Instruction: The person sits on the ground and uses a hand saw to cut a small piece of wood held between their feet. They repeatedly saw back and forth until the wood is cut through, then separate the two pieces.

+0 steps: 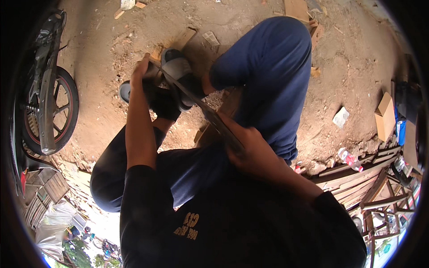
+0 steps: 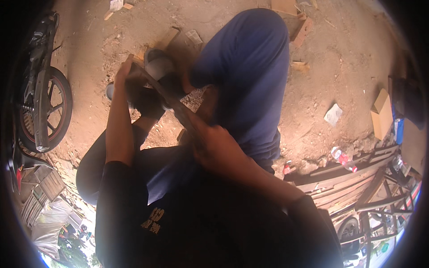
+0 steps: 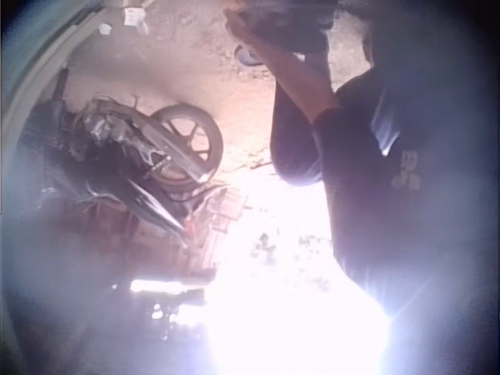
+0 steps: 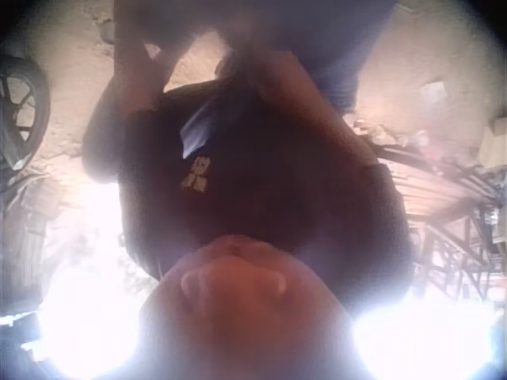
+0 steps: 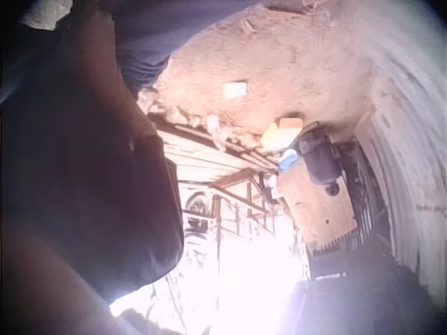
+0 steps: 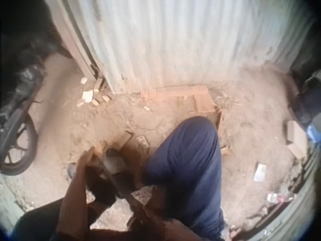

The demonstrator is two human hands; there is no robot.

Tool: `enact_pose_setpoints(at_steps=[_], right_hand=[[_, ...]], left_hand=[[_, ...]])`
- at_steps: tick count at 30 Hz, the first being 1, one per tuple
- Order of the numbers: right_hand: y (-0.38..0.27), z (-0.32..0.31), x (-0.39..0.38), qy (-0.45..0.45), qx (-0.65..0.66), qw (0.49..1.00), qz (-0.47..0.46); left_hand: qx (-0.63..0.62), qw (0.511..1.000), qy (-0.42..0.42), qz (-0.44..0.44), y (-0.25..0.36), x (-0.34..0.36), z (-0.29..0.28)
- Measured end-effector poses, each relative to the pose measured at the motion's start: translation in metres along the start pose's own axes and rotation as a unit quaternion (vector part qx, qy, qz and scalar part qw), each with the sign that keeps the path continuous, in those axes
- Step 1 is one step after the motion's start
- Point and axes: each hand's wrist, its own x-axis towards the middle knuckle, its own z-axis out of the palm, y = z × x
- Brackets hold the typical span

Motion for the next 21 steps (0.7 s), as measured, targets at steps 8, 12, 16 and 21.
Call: enact_pose_setpoints(at_steps=[8,12,16,21], right_hand=[[-0.012,-0.008,-0.005,-0.015,0.01,0.998,0.062],[0.014,0.004,0.04,0.023,-0.005,1.0,0.003],[0.03,0.014,0.044,0.056,0.006,0.998,-0.027],[0.013,0.02,0.048,0.03,-0.018,0.999,-0.031]], left_hand=[[-0.024,0.999,0.033,-0.012,0.0,0.01,0.003],[-0.171,0.982,-0.081,-0.028,0.024,-0.048,-0.011],[0.091,0.977,-0.14,0.131,0.025,-0.057,-0.037],[0.144,0.977,0.062,0.146,-0.018,-0.001,-0.006]])
